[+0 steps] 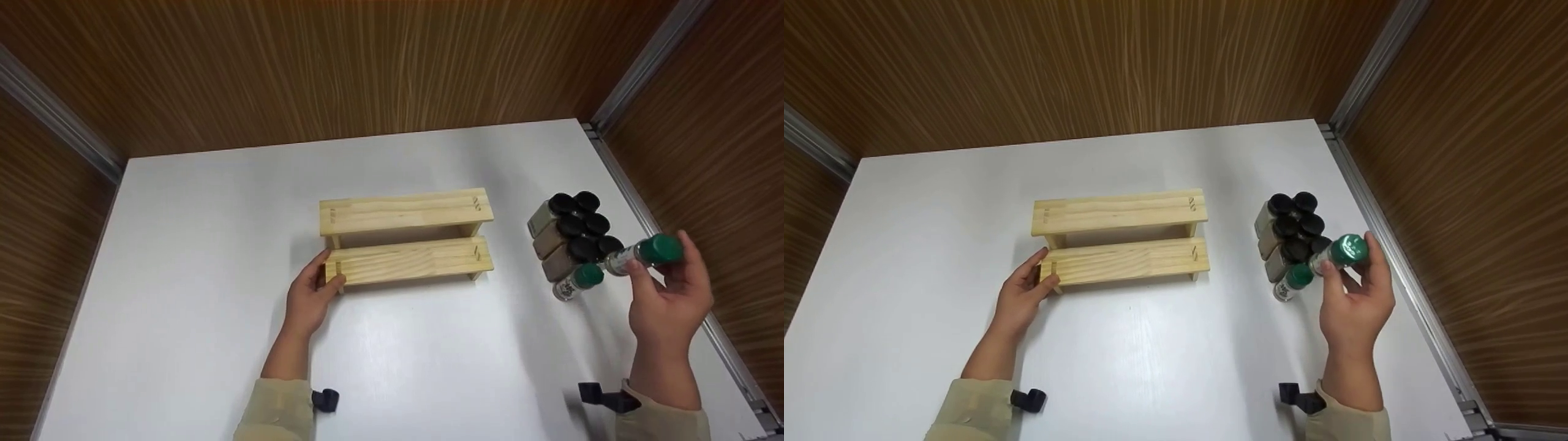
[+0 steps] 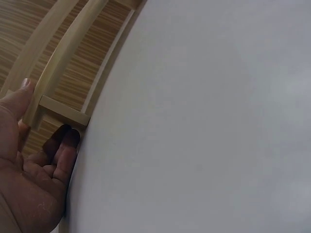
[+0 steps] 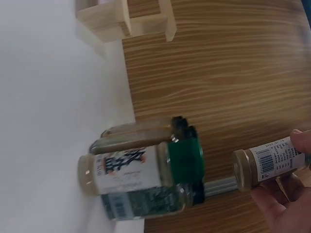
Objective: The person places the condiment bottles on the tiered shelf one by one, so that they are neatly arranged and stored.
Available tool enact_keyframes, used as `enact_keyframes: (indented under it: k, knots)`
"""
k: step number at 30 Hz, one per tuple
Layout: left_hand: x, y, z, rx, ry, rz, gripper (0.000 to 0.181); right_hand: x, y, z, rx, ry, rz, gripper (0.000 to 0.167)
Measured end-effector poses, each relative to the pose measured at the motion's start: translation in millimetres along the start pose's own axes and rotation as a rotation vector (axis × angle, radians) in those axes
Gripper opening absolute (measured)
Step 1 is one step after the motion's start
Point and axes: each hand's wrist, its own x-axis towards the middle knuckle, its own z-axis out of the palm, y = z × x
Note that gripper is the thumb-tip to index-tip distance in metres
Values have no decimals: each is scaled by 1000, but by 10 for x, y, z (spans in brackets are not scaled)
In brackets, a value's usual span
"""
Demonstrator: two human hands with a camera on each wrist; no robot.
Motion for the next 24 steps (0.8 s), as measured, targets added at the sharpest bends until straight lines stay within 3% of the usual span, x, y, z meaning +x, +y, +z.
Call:
enact_keyframes:
  k: [7,18,24]
  knots:
    - [-5,1,-10,32,9,-5,64,59,-113,246,83,-85,-77,65]
    - [-20,3,17,21,-5,13,65,80,-181,618,251,-246,-100,64]
    - [-14,-3,15,20,-2,22,65,80,-268,850,223,-328,-104,67]
